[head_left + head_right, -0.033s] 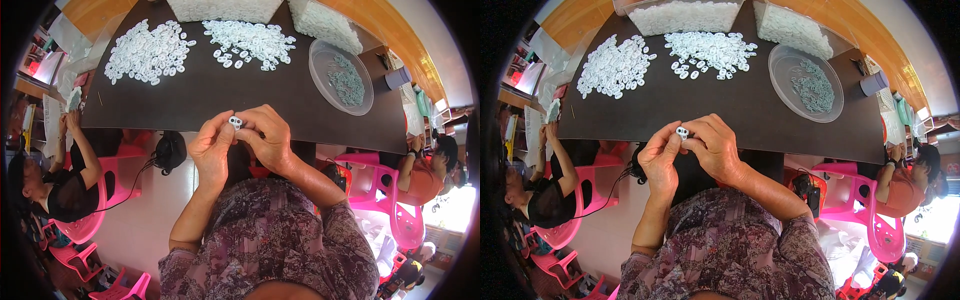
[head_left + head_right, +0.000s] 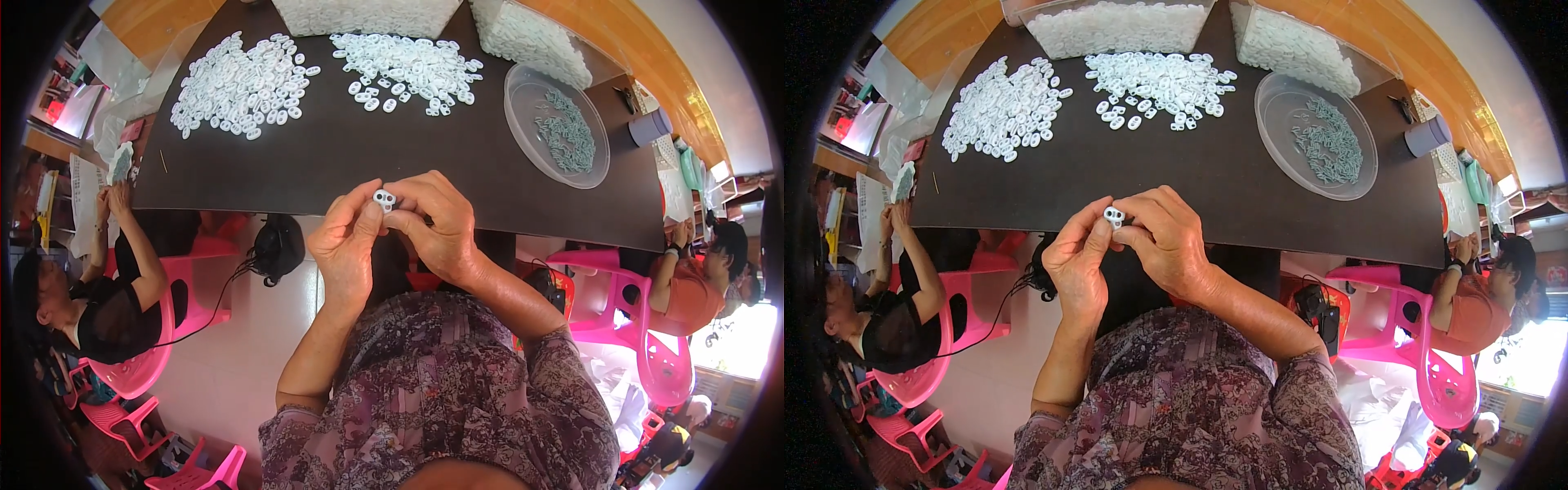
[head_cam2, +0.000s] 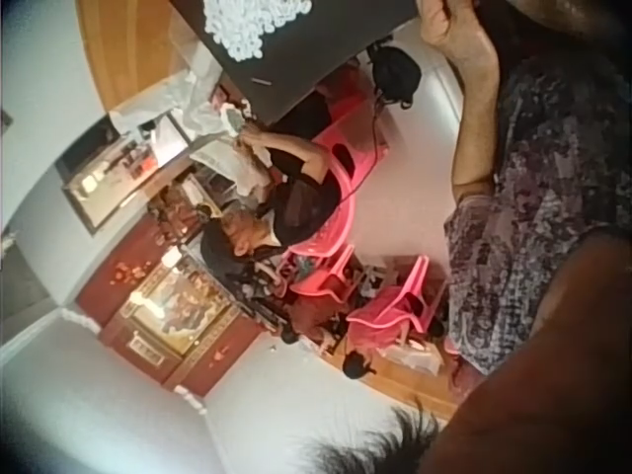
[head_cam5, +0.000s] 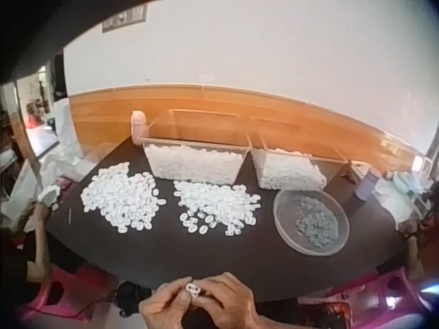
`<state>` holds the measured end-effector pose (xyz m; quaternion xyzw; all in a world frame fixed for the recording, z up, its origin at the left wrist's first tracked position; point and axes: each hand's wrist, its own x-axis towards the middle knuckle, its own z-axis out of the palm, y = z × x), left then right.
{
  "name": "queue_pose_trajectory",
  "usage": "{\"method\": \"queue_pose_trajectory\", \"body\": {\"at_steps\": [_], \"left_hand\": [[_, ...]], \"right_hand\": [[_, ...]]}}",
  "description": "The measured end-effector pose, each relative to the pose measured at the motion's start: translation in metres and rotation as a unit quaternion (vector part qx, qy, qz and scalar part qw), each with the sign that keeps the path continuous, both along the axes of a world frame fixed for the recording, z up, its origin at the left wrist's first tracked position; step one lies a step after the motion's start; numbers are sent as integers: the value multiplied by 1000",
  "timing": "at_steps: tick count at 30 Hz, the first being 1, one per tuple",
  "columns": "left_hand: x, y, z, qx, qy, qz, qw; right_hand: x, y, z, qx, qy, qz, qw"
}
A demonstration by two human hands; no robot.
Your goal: Assembling small white plastic components by manually inserting small grey parts into them.
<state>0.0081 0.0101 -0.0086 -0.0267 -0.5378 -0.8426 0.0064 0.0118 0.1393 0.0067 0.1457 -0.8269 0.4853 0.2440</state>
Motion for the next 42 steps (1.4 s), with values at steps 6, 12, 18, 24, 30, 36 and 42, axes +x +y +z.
{"method": "queue_pose_trajectory", "body": {"at_steps": [6,12,18,24,30,36,42], "left_hand": [[1,1,-5,-44,77,-5,996],[2,2,-12,-32,95,20,995],[5,4,-15,-8,93,34,995],[5,4,-18,-9,79,43,996],[4,-2,-14,-19,79,25,996],[4,-8,-3,-56,102,6,993],[5,-9,-1,-88,128,11,988]], "right_hand": [[3,-3,-3,-40,-8,2,999],[4,-5,-4,-55,19,17,998],[4,-6,-7,-44,24,27,998],[4,-8,-11,-44,15,26,999],[5,-6,-12,-35,27,40,998],[9,-11,-5,-94,-28,24,995],[9,-10,-5,-80,-22,52,995]]}}
